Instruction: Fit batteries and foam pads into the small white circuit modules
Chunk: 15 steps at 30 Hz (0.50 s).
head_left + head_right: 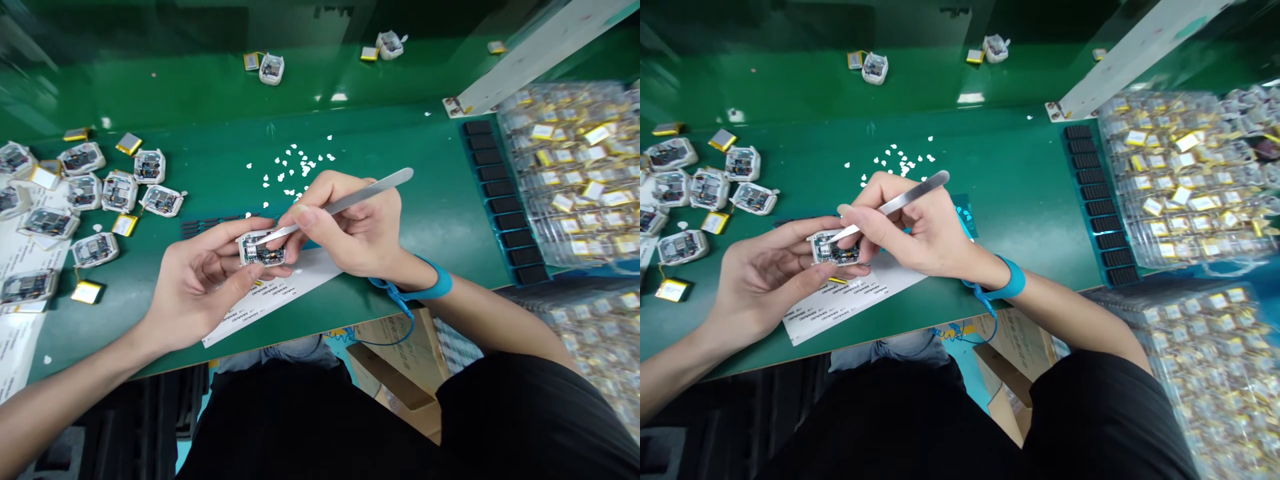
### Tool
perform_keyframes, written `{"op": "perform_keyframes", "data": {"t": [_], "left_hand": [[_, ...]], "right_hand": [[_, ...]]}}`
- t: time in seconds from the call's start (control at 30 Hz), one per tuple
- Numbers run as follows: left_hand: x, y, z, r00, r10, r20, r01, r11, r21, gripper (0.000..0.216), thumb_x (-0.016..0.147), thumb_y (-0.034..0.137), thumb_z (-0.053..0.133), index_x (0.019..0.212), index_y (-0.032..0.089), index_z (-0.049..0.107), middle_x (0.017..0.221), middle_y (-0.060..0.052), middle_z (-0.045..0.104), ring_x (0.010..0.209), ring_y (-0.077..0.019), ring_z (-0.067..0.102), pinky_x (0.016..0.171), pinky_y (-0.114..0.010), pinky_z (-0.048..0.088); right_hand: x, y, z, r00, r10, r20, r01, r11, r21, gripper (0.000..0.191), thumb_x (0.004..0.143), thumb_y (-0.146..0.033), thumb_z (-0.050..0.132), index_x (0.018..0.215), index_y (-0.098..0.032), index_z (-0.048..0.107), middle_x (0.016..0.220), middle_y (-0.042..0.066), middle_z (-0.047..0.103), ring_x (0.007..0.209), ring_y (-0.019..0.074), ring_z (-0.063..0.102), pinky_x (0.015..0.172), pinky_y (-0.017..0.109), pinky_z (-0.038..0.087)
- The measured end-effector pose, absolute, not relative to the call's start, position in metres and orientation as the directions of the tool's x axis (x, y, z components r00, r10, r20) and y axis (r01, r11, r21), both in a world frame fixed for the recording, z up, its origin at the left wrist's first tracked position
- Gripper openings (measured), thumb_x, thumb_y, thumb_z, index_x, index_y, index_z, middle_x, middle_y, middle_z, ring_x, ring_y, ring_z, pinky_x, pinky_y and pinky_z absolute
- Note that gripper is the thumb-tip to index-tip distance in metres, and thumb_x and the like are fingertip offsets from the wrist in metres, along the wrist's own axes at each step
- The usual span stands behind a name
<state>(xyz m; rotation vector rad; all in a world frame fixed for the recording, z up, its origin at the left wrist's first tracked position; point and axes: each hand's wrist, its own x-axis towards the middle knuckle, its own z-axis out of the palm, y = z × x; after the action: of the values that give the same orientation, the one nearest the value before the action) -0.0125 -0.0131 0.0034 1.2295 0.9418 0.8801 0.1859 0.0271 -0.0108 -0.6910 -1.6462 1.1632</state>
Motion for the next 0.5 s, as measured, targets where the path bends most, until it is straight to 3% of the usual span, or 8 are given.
{"op": "perform_keyframes", "data": {"t": [0.23,0.5], "left_hand": [[-0.012,-0.017,-0.001,0.226,0.972,-0.071,0.013,0.069,0.998,0.021,0.090,0.014,0.066,0.107,0.020,0.076,0.092,-0.001,0.081,0.075,-0.0224,0.080,0.069,-0.031,0.070],[-0.015,-0.017,-0.008,0.269,0.961,-0.060,-0.066,0.081,0.995,0.023,0.091,0.013,0.066,0.108,0.024,0.077,0.091,0.000,0.081,0.072,-0.0212,0.079,0.069,-0.030,0.069]], "right_hand": [[0.188,0.024,-0.016,-0.432,0.786,0.443,-0.092,0.450,-0.888,0.011,0.098,-0.024,0.062,0.091,-0.016,0.067,0.075,-0.002,0.075,0.064,0.0080,0.072,0.058,0.017,0.058],[0.191,0.021,-0.019,-0.433,0.732,0.526,-0.017,0.577,-0.817,0.011,0.097,-0.022,0.062,0.096,-0.018,0.072,0.081,-0.001,0.077,0.067,0.0086,0.073,0.058,0.017,0.058]]}}
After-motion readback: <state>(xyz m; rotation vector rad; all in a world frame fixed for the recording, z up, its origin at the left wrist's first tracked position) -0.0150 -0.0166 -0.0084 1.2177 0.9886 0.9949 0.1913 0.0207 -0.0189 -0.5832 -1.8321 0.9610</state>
